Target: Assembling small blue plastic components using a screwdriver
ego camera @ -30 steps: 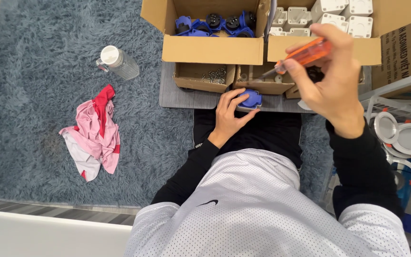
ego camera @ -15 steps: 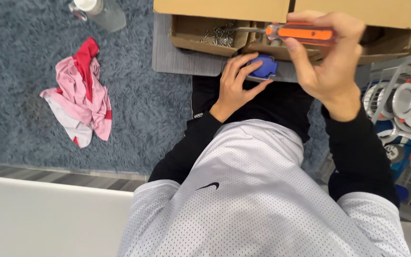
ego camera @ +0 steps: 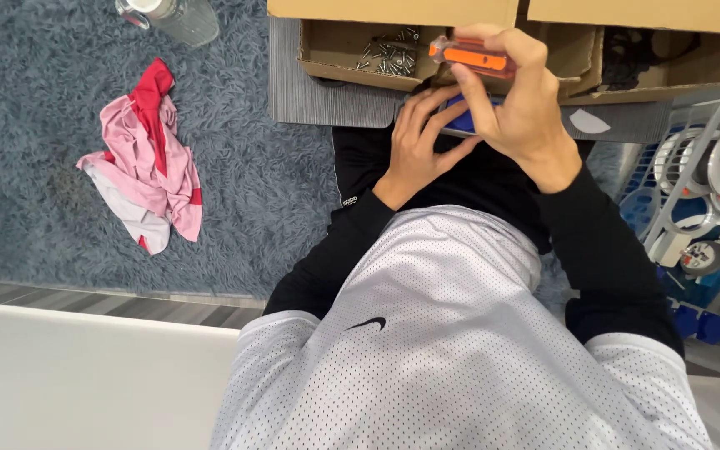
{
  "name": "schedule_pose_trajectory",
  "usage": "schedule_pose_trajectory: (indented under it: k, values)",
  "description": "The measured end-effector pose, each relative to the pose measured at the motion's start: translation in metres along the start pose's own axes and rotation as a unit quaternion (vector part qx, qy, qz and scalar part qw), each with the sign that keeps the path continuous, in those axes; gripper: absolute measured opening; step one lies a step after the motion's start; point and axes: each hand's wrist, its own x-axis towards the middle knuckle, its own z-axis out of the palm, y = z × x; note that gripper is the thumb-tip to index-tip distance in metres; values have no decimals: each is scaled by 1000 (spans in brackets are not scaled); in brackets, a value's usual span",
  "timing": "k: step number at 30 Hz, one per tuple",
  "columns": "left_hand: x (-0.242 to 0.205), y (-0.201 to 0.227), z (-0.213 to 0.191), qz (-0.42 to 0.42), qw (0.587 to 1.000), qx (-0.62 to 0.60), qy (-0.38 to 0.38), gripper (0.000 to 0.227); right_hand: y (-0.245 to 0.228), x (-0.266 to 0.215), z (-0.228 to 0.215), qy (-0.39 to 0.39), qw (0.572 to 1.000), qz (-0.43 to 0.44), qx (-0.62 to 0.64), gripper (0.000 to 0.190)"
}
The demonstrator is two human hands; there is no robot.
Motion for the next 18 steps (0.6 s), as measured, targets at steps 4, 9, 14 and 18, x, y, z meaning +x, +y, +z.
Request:
schedule_pose_trajectory:
  k: [4, 9, 14, 18]
  values:
    - [-3, 1, -1, -5, 1000, -5, 9, 50, -1, -1, -2, 1, 1000, 2, -3, 40]
    - [-4, -1, 2, 11, 1000, 5, 19, 50, -7, -1, -7, 10, 1000, -6, 4, 39]
    - [6, 5, -6, 20, 1000, -2, 12, 51, -18, -5, -16, 95, 994, 18, 47, 42]
    - [2, -4, 6, 37, 997, -16, 61, 56, -8, -12, -18, 153, 988, -11, 20, 42]
